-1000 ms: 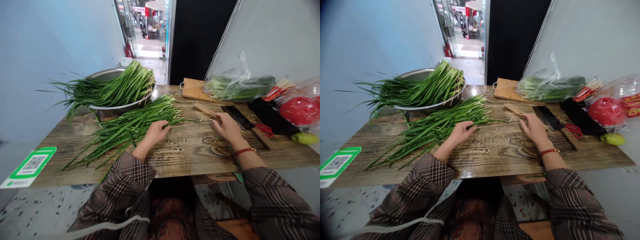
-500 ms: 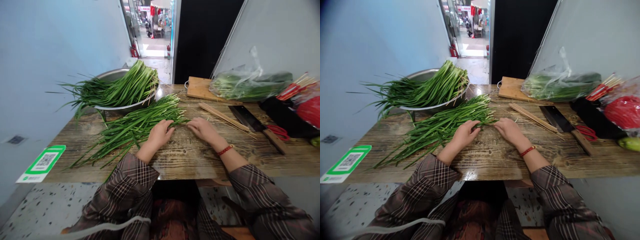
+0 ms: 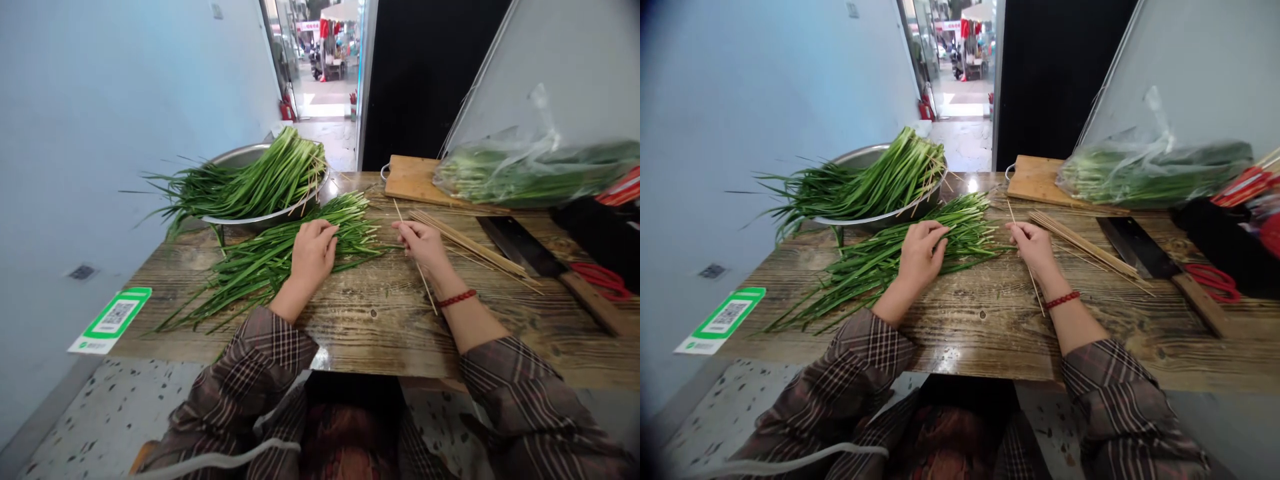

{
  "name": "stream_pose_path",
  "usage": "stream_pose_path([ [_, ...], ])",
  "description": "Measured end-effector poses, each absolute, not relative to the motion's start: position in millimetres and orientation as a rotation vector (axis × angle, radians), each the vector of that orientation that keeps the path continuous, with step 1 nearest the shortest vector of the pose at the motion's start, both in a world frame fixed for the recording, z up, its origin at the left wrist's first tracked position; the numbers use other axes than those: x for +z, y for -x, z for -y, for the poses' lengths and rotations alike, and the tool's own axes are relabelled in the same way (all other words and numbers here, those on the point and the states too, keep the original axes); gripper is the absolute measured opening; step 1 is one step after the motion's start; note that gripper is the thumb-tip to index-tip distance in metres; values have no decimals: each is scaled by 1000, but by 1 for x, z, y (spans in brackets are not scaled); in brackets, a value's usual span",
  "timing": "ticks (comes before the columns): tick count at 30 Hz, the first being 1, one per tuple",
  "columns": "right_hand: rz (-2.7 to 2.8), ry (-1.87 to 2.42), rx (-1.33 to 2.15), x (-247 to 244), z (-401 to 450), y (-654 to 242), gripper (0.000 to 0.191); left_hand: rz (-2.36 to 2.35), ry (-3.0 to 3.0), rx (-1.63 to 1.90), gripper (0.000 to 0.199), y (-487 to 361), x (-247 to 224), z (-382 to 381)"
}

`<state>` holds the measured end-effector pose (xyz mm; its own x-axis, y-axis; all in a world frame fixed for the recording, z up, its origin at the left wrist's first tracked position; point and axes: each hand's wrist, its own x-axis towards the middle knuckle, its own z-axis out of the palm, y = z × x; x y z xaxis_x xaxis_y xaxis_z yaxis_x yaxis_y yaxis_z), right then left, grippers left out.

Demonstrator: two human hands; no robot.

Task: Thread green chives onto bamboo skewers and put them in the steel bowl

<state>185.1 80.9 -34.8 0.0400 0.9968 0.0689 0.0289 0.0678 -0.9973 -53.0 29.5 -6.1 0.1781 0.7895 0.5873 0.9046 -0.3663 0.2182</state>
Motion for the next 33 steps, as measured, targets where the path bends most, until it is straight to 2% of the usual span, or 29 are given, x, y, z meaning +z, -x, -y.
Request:
stream_pose_path([
  [6,1252,1145,1087,-33,-80,-189,37,1828,2148,-332,37,62,12,-59],
  [10,1259,1137,1035,-33,-81,-190,37,1985,2077,-101,36,65,9,-65],
  [14,1250,1119,1005,-30,-82,-191,36,1868,2109,-146,25,64,11,-54],
  [17,1225,1102,993,-26,-82,-191,34,1722,2111,-273,27,60,14,-37],
  [20,1225,1082,959,-23,-80,-192,32,1618,2192,-228,30,56,13,-16],
  [23,1259,1067,897,-21,-79,-195,30,1551,2366,-109,41,57,8,5],
  [26,1272,1062,864,-19,-77,-198,27,1522,2489,-156,55,62,8,21],
  [30,1290,1068,832,-19,-76,-200,25,1417,2521,-388,41,63,20,36],
  [33,1315,1069,807,-19,-76,-200,26,1306,2578,-374,33,57,24,43],
])
